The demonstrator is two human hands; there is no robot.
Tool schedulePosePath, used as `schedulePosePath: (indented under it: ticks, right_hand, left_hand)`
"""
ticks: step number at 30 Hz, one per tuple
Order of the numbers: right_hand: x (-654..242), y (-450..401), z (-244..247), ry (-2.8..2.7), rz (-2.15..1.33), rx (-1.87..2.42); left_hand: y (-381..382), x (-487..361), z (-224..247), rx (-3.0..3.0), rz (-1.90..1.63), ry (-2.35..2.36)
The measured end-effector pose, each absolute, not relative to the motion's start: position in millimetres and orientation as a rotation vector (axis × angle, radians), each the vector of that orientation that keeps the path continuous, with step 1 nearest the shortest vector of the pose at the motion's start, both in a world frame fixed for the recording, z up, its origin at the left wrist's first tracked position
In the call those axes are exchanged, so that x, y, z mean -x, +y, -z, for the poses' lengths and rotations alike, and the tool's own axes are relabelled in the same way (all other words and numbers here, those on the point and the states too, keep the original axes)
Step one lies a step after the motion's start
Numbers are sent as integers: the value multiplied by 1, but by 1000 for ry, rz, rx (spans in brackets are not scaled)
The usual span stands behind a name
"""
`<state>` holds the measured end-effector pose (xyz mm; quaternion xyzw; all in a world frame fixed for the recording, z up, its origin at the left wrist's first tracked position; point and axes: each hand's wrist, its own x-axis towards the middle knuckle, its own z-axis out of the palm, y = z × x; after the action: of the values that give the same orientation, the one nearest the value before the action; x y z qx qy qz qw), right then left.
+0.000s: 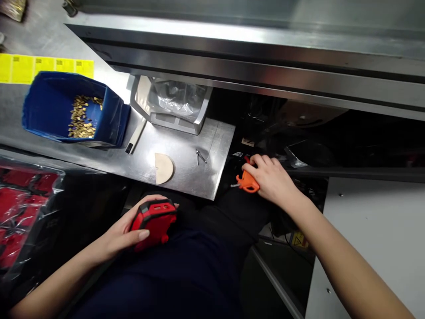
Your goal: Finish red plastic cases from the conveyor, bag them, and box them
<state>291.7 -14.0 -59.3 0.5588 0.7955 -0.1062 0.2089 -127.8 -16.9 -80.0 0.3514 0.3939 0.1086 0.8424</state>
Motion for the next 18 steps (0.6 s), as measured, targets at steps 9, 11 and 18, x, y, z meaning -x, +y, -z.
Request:
schedulePosePath:
  ticks: [9, 11, 18]
  right_hand:
    - [-323, 54, 180, 2090, 146, -1678]
    - [-324, 55, 185, 2084, 146, -1719]
    - [-315, 26, 160, 2033, 156, -1950]
  left_hand:
    - [-31, 109, 100, -495, -279, 861]
    - [-30, 112, 98, -554, -250, 879]
    - [-19, 91, 93, -665, -309, 977]
